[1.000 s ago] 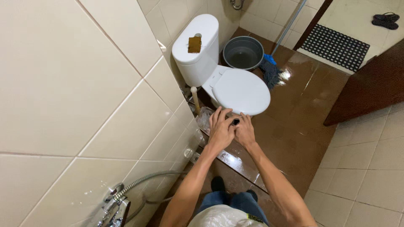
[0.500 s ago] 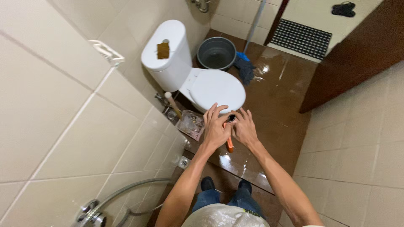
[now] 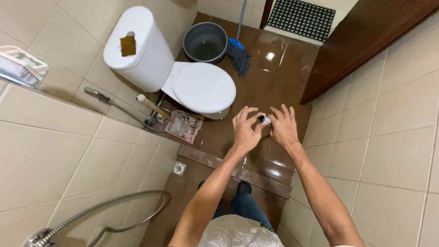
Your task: The person assembles a squeegee by connecting the handle to the head piece and securing the components together by hand.
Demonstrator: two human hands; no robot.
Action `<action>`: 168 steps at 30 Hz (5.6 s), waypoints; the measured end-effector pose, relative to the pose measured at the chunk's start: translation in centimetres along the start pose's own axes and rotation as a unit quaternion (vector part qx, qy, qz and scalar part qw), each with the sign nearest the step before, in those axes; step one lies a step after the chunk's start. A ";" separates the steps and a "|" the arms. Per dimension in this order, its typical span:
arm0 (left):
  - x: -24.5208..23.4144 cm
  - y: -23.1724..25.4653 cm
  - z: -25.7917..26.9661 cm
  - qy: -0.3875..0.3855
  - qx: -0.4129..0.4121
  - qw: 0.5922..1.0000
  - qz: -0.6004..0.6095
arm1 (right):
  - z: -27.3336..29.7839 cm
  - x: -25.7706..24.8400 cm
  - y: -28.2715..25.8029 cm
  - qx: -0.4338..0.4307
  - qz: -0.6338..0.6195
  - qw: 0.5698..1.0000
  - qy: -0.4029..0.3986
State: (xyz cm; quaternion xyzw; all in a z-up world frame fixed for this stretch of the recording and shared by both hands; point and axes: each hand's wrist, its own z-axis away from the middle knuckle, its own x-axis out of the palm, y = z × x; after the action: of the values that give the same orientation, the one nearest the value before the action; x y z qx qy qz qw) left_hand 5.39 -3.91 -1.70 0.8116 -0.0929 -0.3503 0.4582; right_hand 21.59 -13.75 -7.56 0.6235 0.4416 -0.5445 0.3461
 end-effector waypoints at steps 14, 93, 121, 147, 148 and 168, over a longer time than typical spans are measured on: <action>5.9 -4.9 4.7 0.024 -0.128 0.991 0.005 | 2.0 13.9 2.6 -0.009 -0.031 0.998 -0.058; 1.2 0.1 9.7 -0.175 0.057 0.983 -0.010 | 15.6 3.6 -3.2 0.126 -0.026 0.992 0.010; -26.0 -15.5 4.7 -0.037 -0.016 0.992 -0.119 | -6.3 9.1 -31.3 -0.059 -0.187 0.980 0.033; -32.0 -11.4 3.5 0.016 0.027 0.989 -0.145 | -11.5 3.1 -35.9 -0.123 -0.227 0.966 -0.016; -31.5 -10.9 3.6 0.014 0.031 0.989 -0.143 | -11.0 2.4 -35.0 -0.119 -0.224 0.967 -0.013; -6.5 0.5 7.1 -0.162 0.084 0.983 0.020 | 8.1 -3.0 -6.8 0.021 -0.098 0.971 -0.217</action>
State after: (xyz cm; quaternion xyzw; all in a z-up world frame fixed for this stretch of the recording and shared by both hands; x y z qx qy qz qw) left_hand -3.95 -5.99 -0.53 0.7773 -0.2112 -0.4592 0.3746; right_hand 12.22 -19.20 -5.65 0.4512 0.4036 -0.7073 0.3650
